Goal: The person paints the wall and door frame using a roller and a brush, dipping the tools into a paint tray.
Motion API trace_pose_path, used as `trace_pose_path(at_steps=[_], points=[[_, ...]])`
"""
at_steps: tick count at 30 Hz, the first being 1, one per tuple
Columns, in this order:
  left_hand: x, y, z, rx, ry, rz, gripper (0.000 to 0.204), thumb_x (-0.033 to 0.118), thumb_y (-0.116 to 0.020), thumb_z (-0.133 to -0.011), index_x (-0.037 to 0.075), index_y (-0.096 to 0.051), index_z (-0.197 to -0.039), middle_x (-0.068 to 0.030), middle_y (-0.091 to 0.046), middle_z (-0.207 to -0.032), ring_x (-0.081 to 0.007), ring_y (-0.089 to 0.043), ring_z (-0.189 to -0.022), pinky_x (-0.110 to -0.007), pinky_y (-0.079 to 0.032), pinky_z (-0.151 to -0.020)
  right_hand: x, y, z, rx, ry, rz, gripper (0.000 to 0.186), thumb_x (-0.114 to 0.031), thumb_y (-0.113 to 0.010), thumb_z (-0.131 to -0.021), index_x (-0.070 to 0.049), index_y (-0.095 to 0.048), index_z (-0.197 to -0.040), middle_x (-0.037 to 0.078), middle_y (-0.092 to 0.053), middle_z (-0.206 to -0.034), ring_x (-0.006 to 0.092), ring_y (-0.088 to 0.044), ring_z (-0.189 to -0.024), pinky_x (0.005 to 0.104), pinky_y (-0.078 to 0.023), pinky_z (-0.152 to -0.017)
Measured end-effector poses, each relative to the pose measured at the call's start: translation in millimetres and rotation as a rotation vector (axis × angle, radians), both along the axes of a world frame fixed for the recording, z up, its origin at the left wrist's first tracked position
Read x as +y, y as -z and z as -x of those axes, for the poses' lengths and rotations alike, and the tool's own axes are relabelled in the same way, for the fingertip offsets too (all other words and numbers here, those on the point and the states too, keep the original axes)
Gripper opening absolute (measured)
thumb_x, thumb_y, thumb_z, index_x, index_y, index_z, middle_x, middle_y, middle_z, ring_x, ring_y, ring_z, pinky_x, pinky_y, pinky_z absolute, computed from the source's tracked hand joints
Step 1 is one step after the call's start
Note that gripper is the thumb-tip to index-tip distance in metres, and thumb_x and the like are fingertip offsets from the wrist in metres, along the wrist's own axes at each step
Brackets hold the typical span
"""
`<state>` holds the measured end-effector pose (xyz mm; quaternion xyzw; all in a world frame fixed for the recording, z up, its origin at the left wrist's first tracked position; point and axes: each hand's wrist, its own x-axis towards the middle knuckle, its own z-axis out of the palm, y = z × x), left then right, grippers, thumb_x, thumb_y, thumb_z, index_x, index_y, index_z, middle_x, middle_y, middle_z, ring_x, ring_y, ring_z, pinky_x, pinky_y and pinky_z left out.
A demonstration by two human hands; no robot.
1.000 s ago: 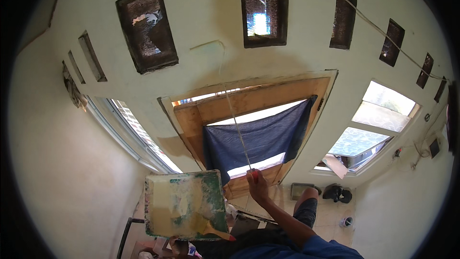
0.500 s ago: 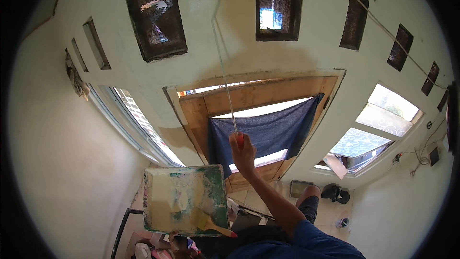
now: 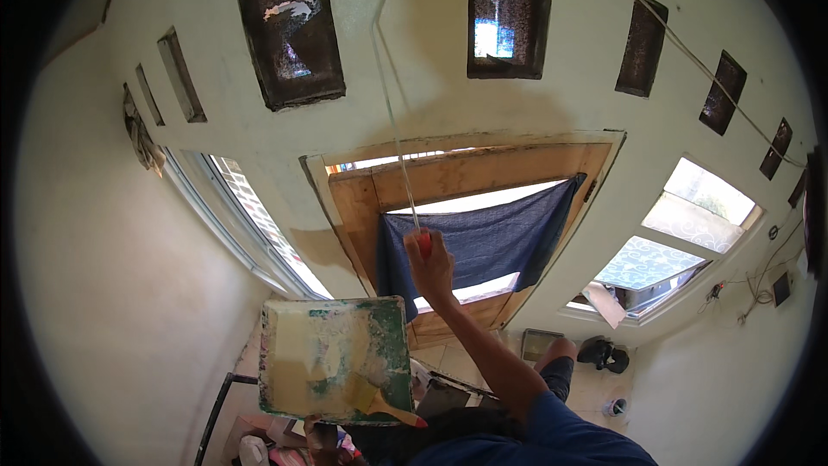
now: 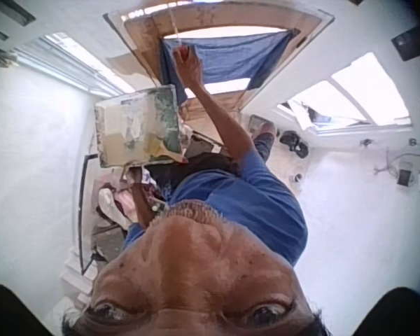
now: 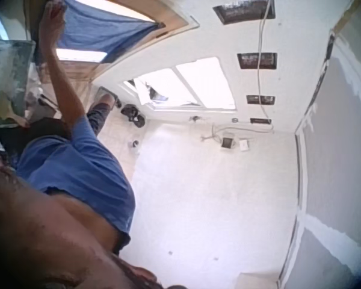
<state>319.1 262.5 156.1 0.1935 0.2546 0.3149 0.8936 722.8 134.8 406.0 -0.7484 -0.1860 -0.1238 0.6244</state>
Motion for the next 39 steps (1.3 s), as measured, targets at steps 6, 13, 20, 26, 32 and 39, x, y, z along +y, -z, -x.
trace_pose_path(at_steps=[6, 13, 20, 26, 32, 39], points=[[20.6, 57.5, 17.4, -0.017, 0.004, 0.046, 0.016, 0.008, -0.063, -0.073, 0.004, -0.063, -0.088, -0.0097, -0.063, -0.090, -0.0224, -0.058, -0.085, -0.036, -0.048, -0.079, -8.9, 39.7, 31.5, 0.100, 0.006, 0.075, 0.037, -0.037, -0.060, -0.086, -0.003, -0.051, -0.097, 0.023, -0.063, -0.078, 0.0416, -0.063, -0.075, 0.0447, -0.049, -0.061], [36.8, 81.9, 33.4, 0.053, 0.010, 0.050, 0.017, 0.009, -0.063, -0.073, 0.004, -0.062, -0.089, -0.0082, -0.062, -0.088, -0.0220, -0.058, -0.082, -0.035, -0.048, -0.076, 14.3, 0.4, 23.0, 0.069, 0.005, -0.006, 0.040, -0.039, -0.058, -0.087, 0.000, -0.052, -0.096, 0.026, -0.062, -0.078, 0.0446, -0.061, -0.076, 0.0462, -0.047, -0.061], [4.8, -23.6, -11.8, 0.051, 0.045, -0.029, 0.032, 0.012, -0.061, -0.072, 0.005, -0.057, -0.103, -0.0076, -0.060, -0.101, -0.0243, -0.055, -0.093, -0.041, -0.048, -0.079, 17.0, -27.0, -8.3, 0.062, 0.053, 0.010, 0.040, -0.040, -0.058, -0.085, 0.000, -0.054, -0.091, 0.020, -0.058, -0.072, 0.0365, -0.060, -0.067, 0.0421, -0.046, -0.062], [-7.2, -58.2, -18.4, 0.086, 0.106, -0.083, 0.045, 0.014, -0.059, -0.072, 0.006, -0.053, -0.115, -0.0070, -0.057, -0.112, -0.0263, -0.054, -0.102, -0.045, -0.048, -0.081, -27.0, 82.8, 42.6, 0.111, 0.068, 0.041, 0.032, -0.033, -0.060, -0.085, -0.002, -0.054, -0.092, 0.018, -0.060, -0.079, 0.0332, -0.060, -0.070, 0.0420, -0.047, -0.063], [-5.8, -56.4, -19.8, 0.065, 0.058, -0.066, 0.033, 0.013, -0.061, -0.072, 0.005, -0.057, -0.104, -0.0069, -0.059, -0.101, -0.0239, -0.055, -0.093, -0.041, -0.048, -0.077, -77.0, 111.5, 89.4, 0.256, 0.056, 0.130, 0.034, -0.034, -0.060, -0.087, -0.002, -0.054, -0.098, 0.016, -0.060, -0.077, 0.0297, -0.058, -0.067, 0.0381, -0.047, -0.063], [-3.6, -30.4, -12.0, 0.008, -0.009, -0.007, 0.019, 0.011, -0.064, -0.073, 0.004, -0.061, -0.091, -0.0067, -0.062, -0.088, -0.0210, -0.057, -0.082, -0.035, -0.048, -0.074, -72.2, 114.7, 58.3, 0.149, 0.097, 0.069, 0.034, -0.034, -0.059, -0.089, -0.002, -0.056, -0.096, 0.014, -0.058, -0.073, 0.0240, -0.058, -0.066, 0.0370, -0.046, -0.062]])
